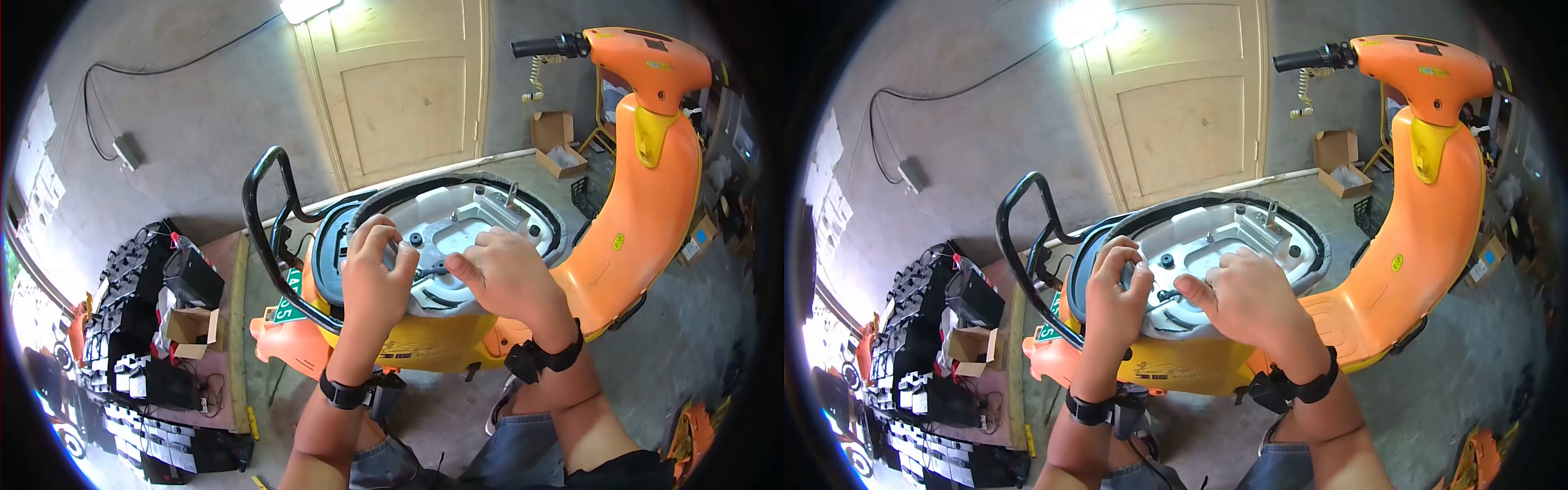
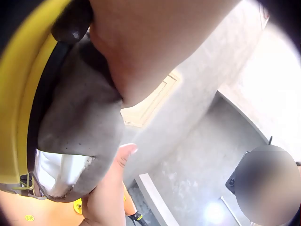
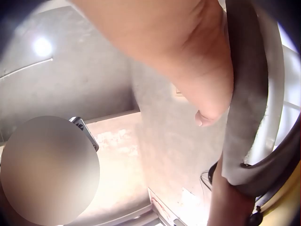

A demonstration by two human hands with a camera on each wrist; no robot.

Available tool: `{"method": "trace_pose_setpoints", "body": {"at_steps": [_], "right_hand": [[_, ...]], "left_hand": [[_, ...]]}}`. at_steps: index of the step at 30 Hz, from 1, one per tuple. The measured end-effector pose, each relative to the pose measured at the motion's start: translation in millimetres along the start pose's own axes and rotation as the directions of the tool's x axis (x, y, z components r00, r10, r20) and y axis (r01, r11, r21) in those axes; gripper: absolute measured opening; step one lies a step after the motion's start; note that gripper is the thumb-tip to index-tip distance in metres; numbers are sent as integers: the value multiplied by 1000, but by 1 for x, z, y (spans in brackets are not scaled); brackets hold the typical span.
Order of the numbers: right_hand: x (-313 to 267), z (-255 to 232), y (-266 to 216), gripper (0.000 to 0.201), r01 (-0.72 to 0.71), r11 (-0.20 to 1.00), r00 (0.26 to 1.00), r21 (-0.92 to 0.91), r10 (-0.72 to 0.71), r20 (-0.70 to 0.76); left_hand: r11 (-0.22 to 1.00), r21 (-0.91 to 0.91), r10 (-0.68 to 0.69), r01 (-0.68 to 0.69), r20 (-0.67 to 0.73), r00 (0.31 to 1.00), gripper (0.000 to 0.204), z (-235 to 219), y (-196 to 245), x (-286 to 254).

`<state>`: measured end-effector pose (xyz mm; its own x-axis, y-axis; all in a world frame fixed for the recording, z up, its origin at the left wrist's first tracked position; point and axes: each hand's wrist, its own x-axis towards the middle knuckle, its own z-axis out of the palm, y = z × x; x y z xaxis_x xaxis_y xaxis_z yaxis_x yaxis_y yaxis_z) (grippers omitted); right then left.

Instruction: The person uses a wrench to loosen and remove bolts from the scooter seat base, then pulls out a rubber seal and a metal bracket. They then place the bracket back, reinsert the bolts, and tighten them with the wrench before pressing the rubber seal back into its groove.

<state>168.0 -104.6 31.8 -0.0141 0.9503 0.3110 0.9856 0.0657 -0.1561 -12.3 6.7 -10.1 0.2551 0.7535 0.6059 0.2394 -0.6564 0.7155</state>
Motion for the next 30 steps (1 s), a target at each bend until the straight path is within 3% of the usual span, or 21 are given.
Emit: {"method": "trace_pose_setpoints", "body": {"at_steps": [3, 4, 6, 9, 15, 18, 21, 23, 25, 30], "right_hand": [[-1, 2, -1, 54, -3, 992, 993, 126, 18, -115], [-4, 6, -3, 54, -1, 993, 994, 120, 14, -112], [-9, 15, -9, 71, 49, 998, 971, 36, -39, -237], [-6, 20, -13, 64, 32, 999, 961, 34, -21, -275], [-3, 24, -8, 46, 9, 995, 955, 101, 21, -297], [-2, 27, -7, 42, 47, 996, 928, 73, -17, -371], [-3, 22, -12, 40, -34, 992, 944, 118, 71, -321], [-3, 25, -11, 39, -34, 992, 934, 124, 76, -350], [-3, 26, -11, 38, -35, 991, 922, 131, 83, -377], [-5, 25, -12, 37, -44, 992, 929, 116, 84, -362]], "left_hand": [[1000, -7, -23, 23, -4, 1000, 20, -1, 2, 2], [1000, -12, -26, 26, -9, 1000, 20, -2, 3, 3], [999, -16, -38, 38, 4, 999, 19, -2, 4, 4], [999, 40, 8, -7, -21, 1000, 20, 0, 4, 1], [1000, 2, 16, -16, -24, 1000, 19, 1, 2, 1], [1000, 9, 25, -25, -19, 1000, 18, 1, 5, 0], [999, 25, 36, -35, -25, 999, 18, 1, 2, 0], [998, 31, 48, -47, -33, 998, 18, 2, 2, 1], [999, -18, -32, 32, -13, 999, 18, 3, 1, 1], [1000, -23, -2, 2, -10, 1000, 17, 3, 0, 1]]}}
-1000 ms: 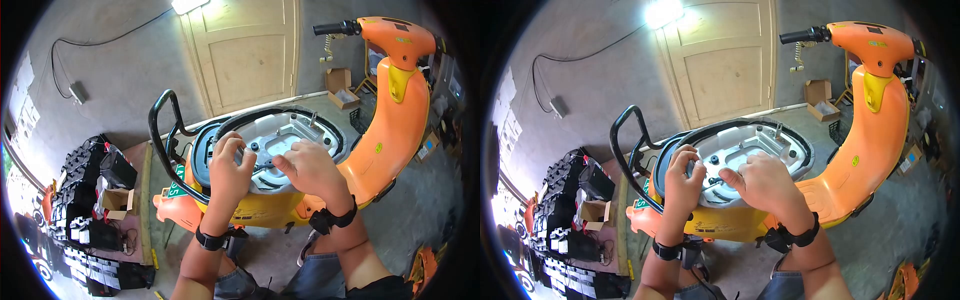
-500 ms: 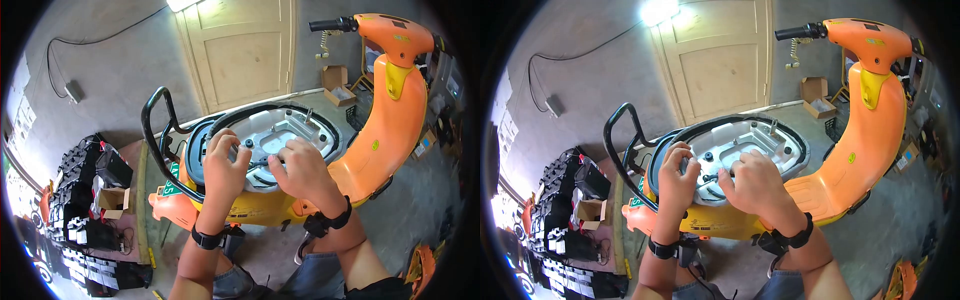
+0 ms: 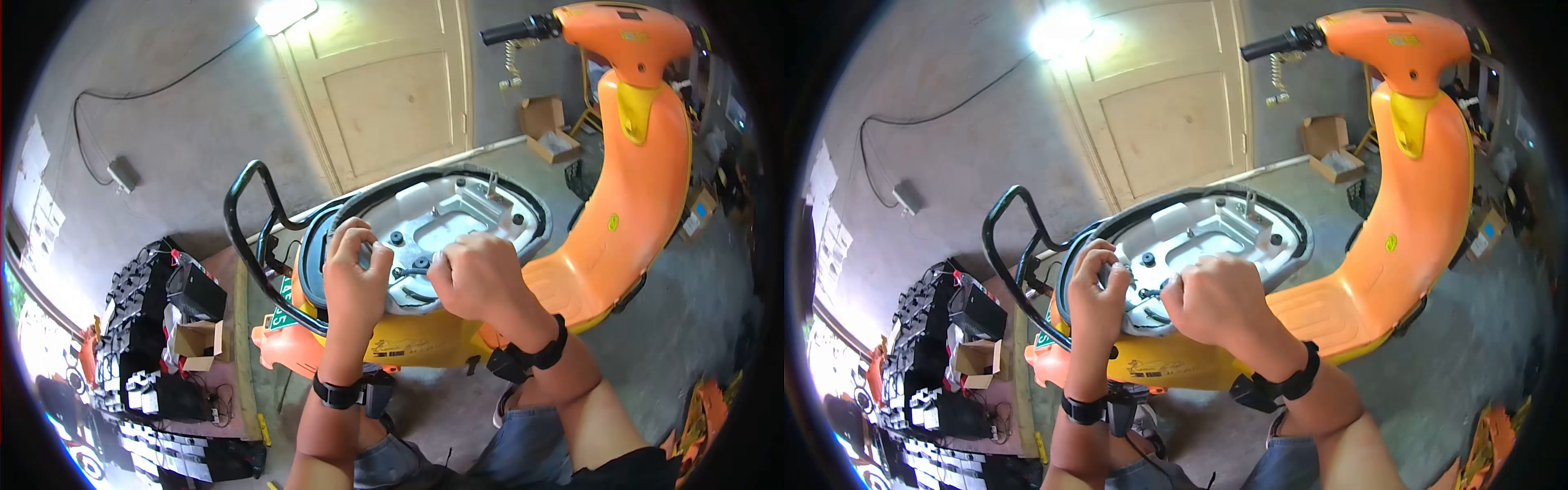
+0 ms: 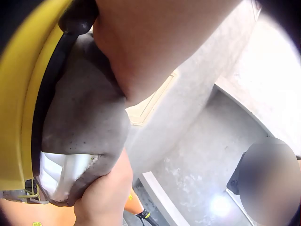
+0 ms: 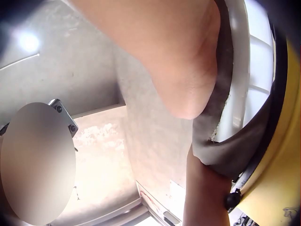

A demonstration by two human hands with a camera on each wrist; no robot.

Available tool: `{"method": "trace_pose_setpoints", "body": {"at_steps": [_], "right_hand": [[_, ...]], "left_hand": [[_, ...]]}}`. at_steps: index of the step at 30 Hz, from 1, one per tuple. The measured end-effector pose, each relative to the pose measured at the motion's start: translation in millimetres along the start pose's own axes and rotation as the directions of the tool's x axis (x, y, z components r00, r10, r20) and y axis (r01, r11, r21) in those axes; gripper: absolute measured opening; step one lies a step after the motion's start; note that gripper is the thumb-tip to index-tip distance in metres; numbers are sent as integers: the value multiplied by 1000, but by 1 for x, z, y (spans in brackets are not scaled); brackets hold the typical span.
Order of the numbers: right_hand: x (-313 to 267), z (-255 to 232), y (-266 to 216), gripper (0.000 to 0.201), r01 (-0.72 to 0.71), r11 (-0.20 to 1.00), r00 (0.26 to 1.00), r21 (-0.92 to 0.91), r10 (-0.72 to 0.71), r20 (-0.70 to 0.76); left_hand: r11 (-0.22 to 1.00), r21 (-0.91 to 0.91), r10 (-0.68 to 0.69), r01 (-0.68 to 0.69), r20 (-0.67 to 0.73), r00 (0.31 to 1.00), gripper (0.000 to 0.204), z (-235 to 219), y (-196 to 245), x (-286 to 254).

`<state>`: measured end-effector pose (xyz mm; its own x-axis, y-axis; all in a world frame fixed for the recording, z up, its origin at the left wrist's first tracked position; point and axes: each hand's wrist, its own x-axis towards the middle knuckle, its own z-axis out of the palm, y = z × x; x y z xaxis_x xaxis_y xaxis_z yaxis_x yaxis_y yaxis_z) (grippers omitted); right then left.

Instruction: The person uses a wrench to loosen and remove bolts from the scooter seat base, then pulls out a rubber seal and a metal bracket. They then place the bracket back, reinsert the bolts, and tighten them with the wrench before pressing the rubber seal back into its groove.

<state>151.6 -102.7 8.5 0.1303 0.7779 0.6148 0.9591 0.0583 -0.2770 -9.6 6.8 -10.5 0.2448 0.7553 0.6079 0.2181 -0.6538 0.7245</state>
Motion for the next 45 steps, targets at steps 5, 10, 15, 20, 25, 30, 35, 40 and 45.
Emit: {"method": "trace_pose_setpoints", "body": {"at_steps": [5, 10, 15, 20, 25, 30, 35, 40, 45], "right_hand": [[0, -9, 1, 42, -21, 1000, 995, -11, 22, 101], [11, -28, 10, 43, -113, 985, 928, 130, 58, 369], [22, -35, 15, 43, -173, 963, 879, 209, 55, 474], [33, -29, 20, 39, -246, 932, 770, 266, 22, 637], [29, -20, 15, 35, -107, 974, 801, 198, -34, 598], [18, -19, 3, 29, -21, 997, 859, 75, -20, 512], [1, -20, -15, 33, 41, 996, 890, -77, -1, 457], [1, -20, -15, 35, 37, 998, 899, -41, -15, 437], [4, -22, -10, 31, 13, 1000, 889, -26, 0, 458]], "left_hand": [[1000, 4, 9, -9, 5, 1000, 16, -3, 3, 2], [999, -1, 51, -51, 14, 999, 15, -4, -2, 1], [997, 11, 77, -78, 53, 996, 16, -7, -3, 2], [1000, 3, 31, -31, 57, 998, 21, -6, -5, 1], [998, 30, 46, -47, 44, 998, 25, -7, -8, -1], [999, -45, 0, 3, 60, 998, 21, -8, -8, 1], [981, -176, -45, 80, 194, 980, 19, -10, -7, 6], [995, -87, -25, 50, 264, 964, 21, -7, -15, 11], [994, -89, -39, 57, 191, 981, 25, -6, -5, 7]]}}
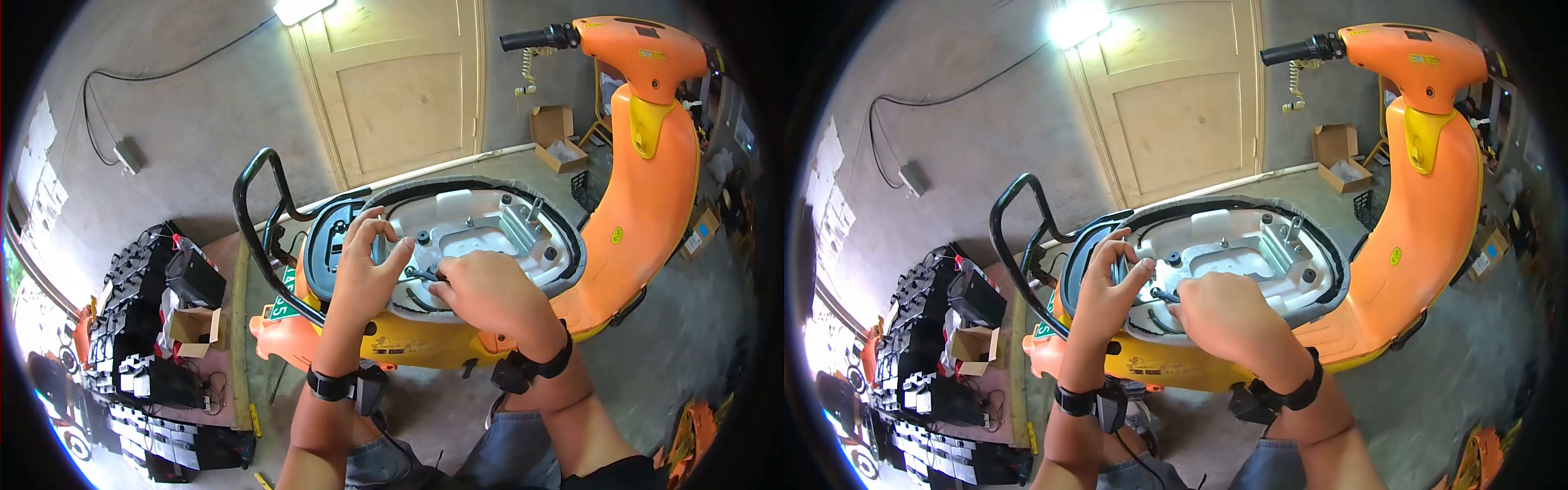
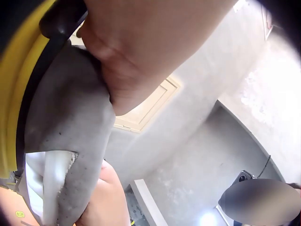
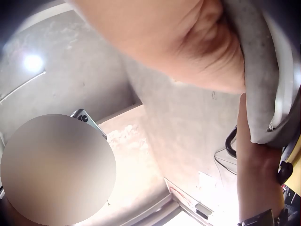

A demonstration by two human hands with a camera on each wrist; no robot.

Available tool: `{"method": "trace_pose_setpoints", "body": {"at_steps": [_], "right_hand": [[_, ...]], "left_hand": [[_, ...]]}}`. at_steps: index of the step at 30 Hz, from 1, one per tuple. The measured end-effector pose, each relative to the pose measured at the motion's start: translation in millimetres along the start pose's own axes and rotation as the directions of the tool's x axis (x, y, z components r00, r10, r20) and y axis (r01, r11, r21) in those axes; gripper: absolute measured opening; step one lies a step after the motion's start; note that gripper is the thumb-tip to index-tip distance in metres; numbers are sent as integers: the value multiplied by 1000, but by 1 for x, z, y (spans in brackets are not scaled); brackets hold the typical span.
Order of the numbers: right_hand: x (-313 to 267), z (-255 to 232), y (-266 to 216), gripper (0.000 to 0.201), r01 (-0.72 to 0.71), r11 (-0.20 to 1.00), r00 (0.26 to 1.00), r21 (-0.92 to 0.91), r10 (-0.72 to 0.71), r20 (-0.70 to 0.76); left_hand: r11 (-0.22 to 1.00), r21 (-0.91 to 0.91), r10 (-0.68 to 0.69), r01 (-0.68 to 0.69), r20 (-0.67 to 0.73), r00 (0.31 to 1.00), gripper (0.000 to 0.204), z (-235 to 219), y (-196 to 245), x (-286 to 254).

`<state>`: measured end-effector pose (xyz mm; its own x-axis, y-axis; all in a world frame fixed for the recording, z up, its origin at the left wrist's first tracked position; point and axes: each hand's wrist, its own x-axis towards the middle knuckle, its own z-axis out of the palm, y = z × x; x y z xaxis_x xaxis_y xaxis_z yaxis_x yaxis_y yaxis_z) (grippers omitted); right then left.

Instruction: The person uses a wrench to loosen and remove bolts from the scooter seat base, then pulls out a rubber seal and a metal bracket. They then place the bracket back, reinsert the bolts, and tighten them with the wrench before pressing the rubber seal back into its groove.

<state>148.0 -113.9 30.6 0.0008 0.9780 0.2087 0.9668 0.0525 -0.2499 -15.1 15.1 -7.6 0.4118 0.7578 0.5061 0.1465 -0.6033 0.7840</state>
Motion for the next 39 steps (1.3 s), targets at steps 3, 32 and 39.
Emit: {"method": "trace_pose_setpoints", "body": {"at_steps": [3, 32, 39], "right_hand": [[0, -2, 7, 27, 16, 999, 1000, 34, -16, 8], [12, -12, 22, 14, 181, 983, 983, 43, -180, -35], [13, -9, 23, 16, 164, 986, 986, 28, -163, -37]], "left_hand": [[1000, 6, 18, -18, -3, 1000, 24, -1, -2, -2], [999, -52, 13, -11, 33, 999, 23, -2, -5, -2], [997, -76, -4, 5, 18, 1000, 23, -1, -2, -2]]}}
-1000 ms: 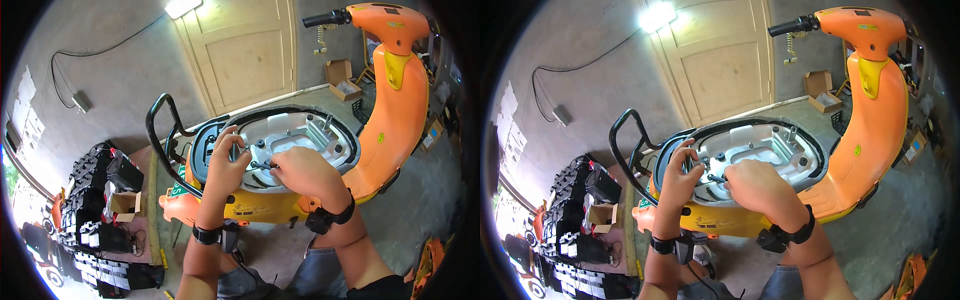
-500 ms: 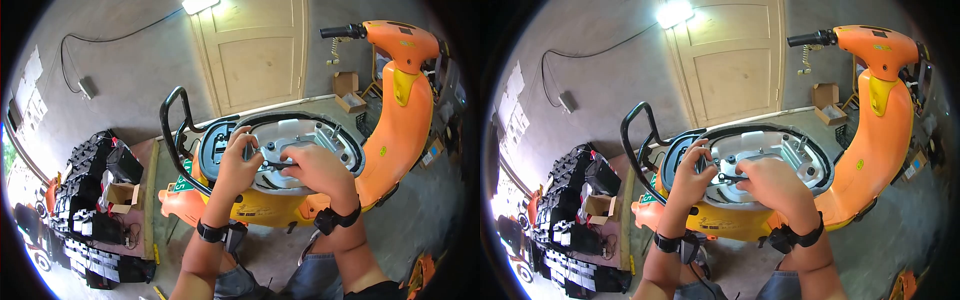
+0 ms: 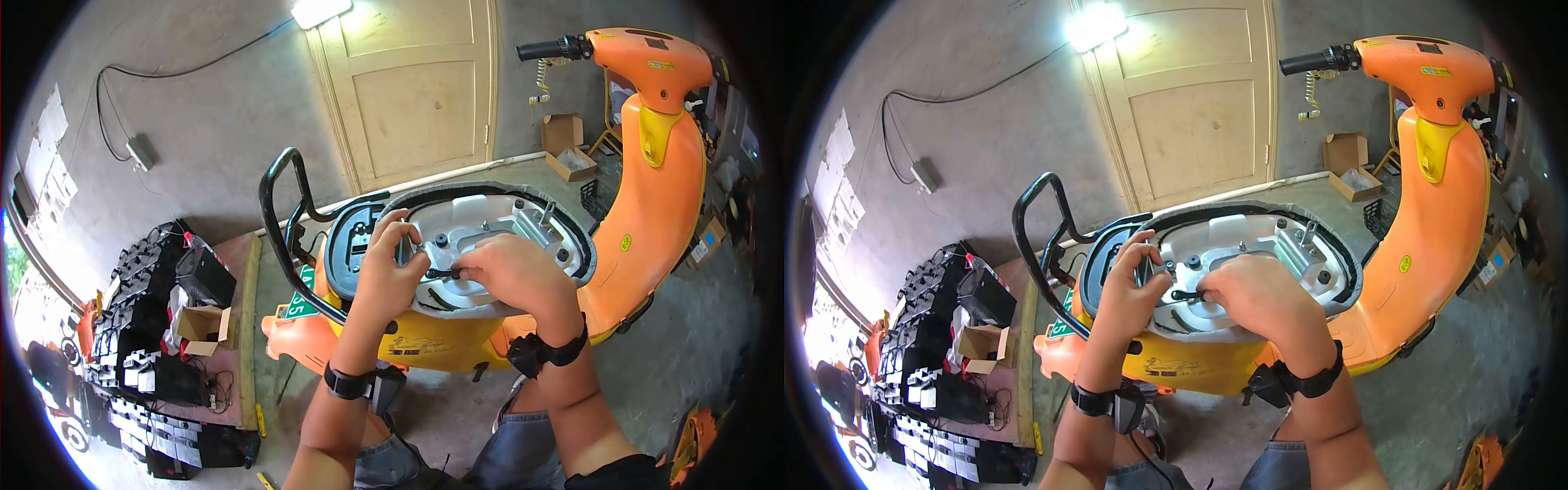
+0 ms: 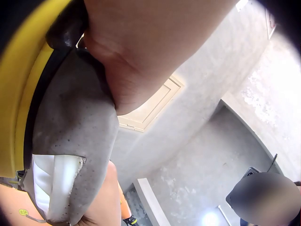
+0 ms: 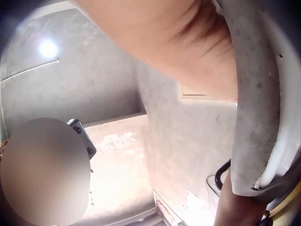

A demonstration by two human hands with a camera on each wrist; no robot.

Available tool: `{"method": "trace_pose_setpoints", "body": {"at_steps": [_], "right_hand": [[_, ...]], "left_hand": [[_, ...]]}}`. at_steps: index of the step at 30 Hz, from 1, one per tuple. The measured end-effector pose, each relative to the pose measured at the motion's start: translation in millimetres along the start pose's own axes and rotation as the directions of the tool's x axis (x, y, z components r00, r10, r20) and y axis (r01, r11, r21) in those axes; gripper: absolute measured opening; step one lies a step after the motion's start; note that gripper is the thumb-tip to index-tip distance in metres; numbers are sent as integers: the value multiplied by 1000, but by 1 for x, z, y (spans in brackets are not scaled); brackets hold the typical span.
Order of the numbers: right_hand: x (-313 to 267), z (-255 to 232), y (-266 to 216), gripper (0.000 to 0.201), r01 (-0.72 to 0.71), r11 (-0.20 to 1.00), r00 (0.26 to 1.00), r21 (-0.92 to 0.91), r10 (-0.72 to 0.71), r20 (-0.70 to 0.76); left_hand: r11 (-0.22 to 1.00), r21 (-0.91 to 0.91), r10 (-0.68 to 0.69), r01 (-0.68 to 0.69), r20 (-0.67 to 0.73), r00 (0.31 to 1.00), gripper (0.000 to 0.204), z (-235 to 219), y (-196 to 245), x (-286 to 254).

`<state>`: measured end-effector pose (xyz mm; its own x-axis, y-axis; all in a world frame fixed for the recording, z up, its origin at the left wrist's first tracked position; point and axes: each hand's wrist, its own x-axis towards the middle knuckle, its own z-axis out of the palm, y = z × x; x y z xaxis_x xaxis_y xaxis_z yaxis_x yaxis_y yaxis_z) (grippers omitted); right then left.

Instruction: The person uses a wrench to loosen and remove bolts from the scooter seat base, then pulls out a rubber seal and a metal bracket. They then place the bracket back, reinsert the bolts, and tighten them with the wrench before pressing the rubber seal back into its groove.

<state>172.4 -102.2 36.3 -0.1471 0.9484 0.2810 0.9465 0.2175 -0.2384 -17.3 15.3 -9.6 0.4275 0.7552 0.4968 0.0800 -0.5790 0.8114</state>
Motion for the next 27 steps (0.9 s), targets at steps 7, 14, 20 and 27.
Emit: {"method": "trace_pose_setpoints", "body": {"at_steps": [7, 14, 20, 27], "right_hand": [[3, 1, -1, 15, -26, 999, 999, -19, 26, 32], [3, 3, 4, 27, 50, 997, 999, -54, -50, -3], [4, 9, 6, 33, 77, 994, 993, -79, -83, -79], [3, 17, 11, 25, 18, 1000, 998, 11, -18, -55]], "left_hand": [[1000, 8, 23, -23, 1, 1000, 23, 0, -3, 0], [999, 22, 35, -35, 2, 999, 23, 0, -3, -1], [1000, 7, 16, -16, -7, 1000, 21, 0, 0, -1], [998, 44, 46, -46, 5, 999, 24, -1, -6, -1]]}}
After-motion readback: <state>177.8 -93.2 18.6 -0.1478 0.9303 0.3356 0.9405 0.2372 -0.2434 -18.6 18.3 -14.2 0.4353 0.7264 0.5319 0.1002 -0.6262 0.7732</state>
